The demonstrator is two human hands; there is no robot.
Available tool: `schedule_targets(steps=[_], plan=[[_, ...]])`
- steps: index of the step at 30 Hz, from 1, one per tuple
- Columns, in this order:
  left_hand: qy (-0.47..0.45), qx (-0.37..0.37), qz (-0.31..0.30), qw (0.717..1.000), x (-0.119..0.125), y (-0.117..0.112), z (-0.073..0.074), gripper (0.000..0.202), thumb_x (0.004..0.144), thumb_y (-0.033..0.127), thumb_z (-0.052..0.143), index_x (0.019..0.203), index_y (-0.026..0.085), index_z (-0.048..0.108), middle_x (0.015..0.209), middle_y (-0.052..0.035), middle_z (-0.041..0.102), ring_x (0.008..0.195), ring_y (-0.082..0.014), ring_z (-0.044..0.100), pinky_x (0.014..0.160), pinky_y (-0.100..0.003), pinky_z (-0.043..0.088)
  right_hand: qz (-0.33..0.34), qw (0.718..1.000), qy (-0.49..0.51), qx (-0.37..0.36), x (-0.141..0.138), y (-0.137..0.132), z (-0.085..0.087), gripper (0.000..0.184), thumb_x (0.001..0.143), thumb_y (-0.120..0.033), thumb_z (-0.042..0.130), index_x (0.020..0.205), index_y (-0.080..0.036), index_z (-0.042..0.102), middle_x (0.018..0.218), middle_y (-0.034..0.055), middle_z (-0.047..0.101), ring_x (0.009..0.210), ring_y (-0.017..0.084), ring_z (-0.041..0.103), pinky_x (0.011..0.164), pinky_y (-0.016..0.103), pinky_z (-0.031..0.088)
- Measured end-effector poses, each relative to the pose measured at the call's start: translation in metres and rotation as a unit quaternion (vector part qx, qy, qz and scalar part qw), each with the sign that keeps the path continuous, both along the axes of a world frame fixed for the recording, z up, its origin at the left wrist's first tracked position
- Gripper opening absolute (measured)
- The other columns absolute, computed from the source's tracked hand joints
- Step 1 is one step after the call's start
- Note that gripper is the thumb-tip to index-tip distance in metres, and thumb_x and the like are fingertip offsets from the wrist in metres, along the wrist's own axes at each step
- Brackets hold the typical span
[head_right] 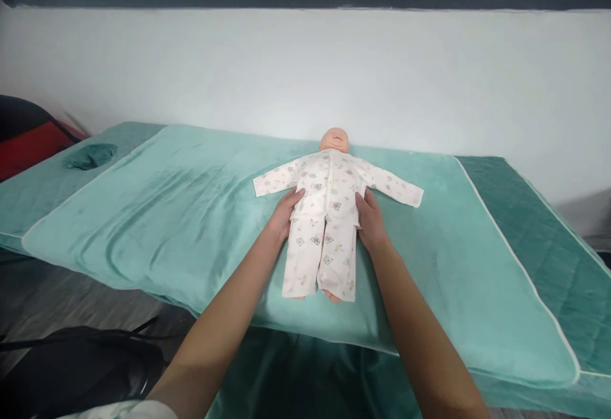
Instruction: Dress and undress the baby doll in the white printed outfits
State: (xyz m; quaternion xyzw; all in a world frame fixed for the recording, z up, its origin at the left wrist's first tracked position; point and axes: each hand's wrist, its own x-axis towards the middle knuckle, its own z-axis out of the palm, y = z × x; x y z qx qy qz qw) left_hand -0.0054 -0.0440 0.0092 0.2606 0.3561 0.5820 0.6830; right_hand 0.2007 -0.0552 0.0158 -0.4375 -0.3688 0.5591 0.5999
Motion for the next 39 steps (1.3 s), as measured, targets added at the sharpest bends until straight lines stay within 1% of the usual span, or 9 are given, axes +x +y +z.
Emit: schedule_targets(steps=[9, 15, 18, 21, 24, 27, 29, 33, 39], plan=[[0.103, 0.008, 0.038, 0.994, 0.006, 0.003, 0.004, 0.043, 0.085, 0.042, 0.072, 0.121, 0.019, 0.068, 0.121, -0.0099, 0.073, 0.107, -0.0253, 0.070, 0.100, -0.040, 0.054, 0.003, 0.999, -0.029, -0.024, 0.009, 0.010, -0.007, 0.069, 0.080, -0.049, 0.076, 0.142, -0.025, 0.057, 0.132, 0.0076, 0.069, 0.116, 0.030, 0.068, 0.093, 0.044, 0.060], [0.387, 0.069, 0.164, 0.905, 0.002, -0.026, -0.012, 0.027, 0.096, 0.043, 0.055, 0.106, 0.021, 0.066, 0.099, -0.0041, 0.069, 0.093, -0.0193, 0.062, 0.089, -0.033, 0.049, -0.006, 0.974, -0.212, -0.076, 0.017, -0.037, -0.015, 0.094, 0.085, -0.044, 0.069, 0.164, -0.021, 0.025, 0.129, 0.0093, 0.070, 0.118, 0.030, 0.067, 0.108, 0.052, 0.050], [0.402, 0.076, 0.174, 0.896, -0.003, -0.034, -0.020, 0.023, 0.096, 0.041, 0.053, 0.104, 0.022, 0.062, 0.093, -0.0024, 0.066, 0.086, -0.0177, 0.061, 0.082, -0.031, 0.048, 0.002, 0.962, -0.264, -0.075, 0.020, -0.054, -0.014, 0.089, 0.085, -0.040, 0.066, 0.163, -0.020, 0.028, 0.124, 0.0084, 0.072, 0.121, 0.031, 0.065, 0.114, 0.054, 0.044], [0.429, 0.068, 0.188, 0.881, -0.017, -0.033, -0.024, 0.024, 0.095, 0.039, 0.052, 0.111, 0.023, 0.061, 0.095, -0.0030, 0.066, 0.087, -0.0185, 0.062, 0.084, -0.032, 0.050, 0.016, 0.979, -0.186, -0.079, 0.036, -0.050, -0.014, 0.087, 0.080, -0.040, 0.070, 0.157, -0.023, 0.034, 0.120, 0.0078, 0.073, 0.114, 0.030, 0.069, 0.109, 0.051, 0.051], [0.536, 0.083, 0.217, 0.811, -0.040, -0.022, -0.024, 0.038, 0.093, 0.033, 0.054, 0.128, 0.019, 0.058, 0.110, -0.0098, 0.065, 0.102, -0.0227, 0.062, 0.095, -0.036, 0.050, -0.042, 0.981, -0.177, -0.061, 0.073, -0.025, -0.017, 0.077, 0.078, -0.039, 0.066, 0.148, -0.024, 0.038, 0.129, 0.0099, 0.067, 0.110, 0.028, 0.069, 0.103, 0.049, 0.055], [0.688, 0.084, 0.228, 0.684, -0.062, -0.005, -0.023, 0.057, 0.088, 0.026, 0.059, 0.143, 0.014, 0.053, 0.139, -0.0200, 0.052, 0.130, -0.0317, 0.051, 0.112, -0.045, 0.042, -0.223, 0.887, -0.404, 0.014, 0.116, 0.008, -0.022, 0.060, 0.076, -0.033, 0.060, 0.133, -0.017, 0.051, 0.135, 0.0167, 0.058, 0.116, 0.029, 0.063, 0.097, 0.047, 0.055], [0.745, 0.052, 0.216, 0.629, -0.072, 0.007, -0.023, 0.062, 0.089, 0.025, 0.057, 0.149, 0.014, 0.049, 0.151, -0.0225, 0.042, 0.138, -0.0372, 0.043, 0.115, -0.052, 0.038, -0.259, 0.840, -0.476, 0.028, 0.136, 0.026, -0.025, 0.058, 0.075, -0.033, 0.062, 0.129, -0.013, 0.054, 0.136, 0.0198, 0.054, 0.124, 0.031, 0.055, 0.102, 0.049, 0.050], [0.790, 0.004, 0.176, 0.588, -0.085, 0.026, -0.025, 0.057, 0.095, 0.020, 0.042, 0.152, 0.016, 0.047, 0.157, -0.0218, 0.043, 0.144, -0.0413, 0.040, 0.111, -0.061, 0.040, -0.254, 0.790, -0.558, 0.005, 0.150, 0.046, -0.027, 0.049, 0.077, -0.037, 0.062, 0.120, -0.013, 0.059, 0.106, 0.0146, 0.061, 0.110, 0.031, 0.054, 0.104, 0.052, 0.043], [0.800, 0.028, 0.186, 0.569, -0.105, 0.039, -0.034, 0.057, 0.097, 0.013, 0.031, 0.150, 0.018, 0.050, 0.154, -0.0145, 0.052, 0.146, -0.0336, 0.041, 0.114, -0.059, 0.036, -0.247, 0.785, -0.566, -0.043, 0.150, 0.046, -0.027, 0.046, 0.080, -0.031, 0.054, 0.122, -0.014, 0.061, 0.088, 0.0071, 0.059, 0.085, 0.024, 0.053, 0.091, 0.044, 0.046]])
